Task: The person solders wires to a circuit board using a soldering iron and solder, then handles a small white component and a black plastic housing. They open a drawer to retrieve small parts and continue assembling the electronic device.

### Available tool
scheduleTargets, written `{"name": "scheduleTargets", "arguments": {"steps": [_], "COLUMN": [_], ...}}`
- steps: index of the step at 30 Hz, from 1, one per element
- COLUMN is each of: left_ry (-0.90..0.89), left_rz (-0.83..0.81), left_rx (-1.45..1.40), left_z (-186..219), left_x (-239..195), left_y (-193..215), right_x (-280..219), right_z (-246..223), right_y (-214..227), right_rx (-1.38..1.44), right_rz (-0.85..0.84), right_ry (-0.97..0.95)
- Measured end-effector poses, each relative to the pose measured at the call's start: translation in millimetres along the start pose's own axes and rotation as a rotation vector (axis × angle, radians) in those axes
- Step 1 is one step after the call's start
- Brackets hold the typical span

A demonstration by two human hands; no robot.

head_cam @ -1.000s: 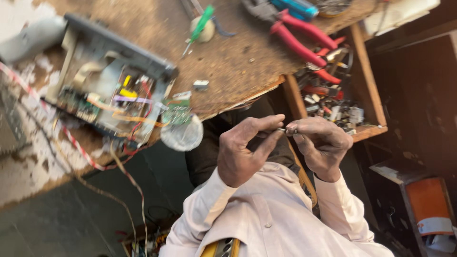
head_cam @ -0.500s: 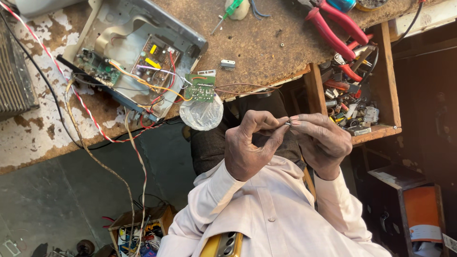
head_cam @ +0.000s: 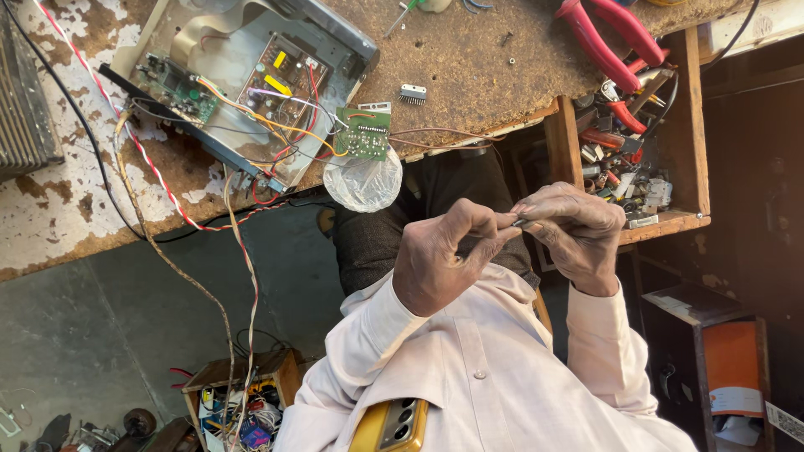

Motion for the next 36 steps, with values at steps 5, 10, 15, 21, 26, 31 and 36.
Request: {"name": "scheduleTargets", "arguments": {"steps": [5, 10, 15, 21, 26, 31, 36], "left_ry": [-0.058, -0.009, -0.132, -0.235, -0.268, -0.217, -0.234], "left_rz": [0.022, 0.02, 0.086, 0.114, 0.137, 0.116, 0.149], "left_rx": [0.086, 0.042, 0.157, 0.216, 0.24, 0.222, 0.201], "left_z": [8.5, 5.0, 15.7, 20.1, 18.7, 10.7, 12.6], "left_x": [-3.4, -4.9, -9.8, -16.1, -20.1, -20.2, -22.7], "left_y": [6.5, 12.2, 15.4, 17.9, 19.6, 17.6, 24.7], "right_x": [4.9, 10.9, 12.1, 11.2, 6.6, 5.0, 17.3], "right_z": [-13.3, -26.3, -26.1, -20.4, -12.3, -2.2, -20.1], "right_y": [-7.3, -16.9, -20.5, -25.3, -33.1, -44.3, -49.1], "right_rx": [-0.175, -0.307, -0.336, -0.296, -0.134, -0.345, -0.27], "right_rz": [-0.085, -0.147, -0.127, -0.109, -0.121, -0.182, -0.124], "right_ry": [0.052, 0.132, 0.125, 0.074, 0.005, -0.028, 0.059]}}
Point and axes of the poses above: each hand's wrist, its own x-axis towards the middle knuckle, its own y-axis out of the back of the hand, z = x × y, the point moved 10 cm from there along x, towards the middle knuckle, and after that the axes turned 9 degrees about y, right-handed, at the moved point
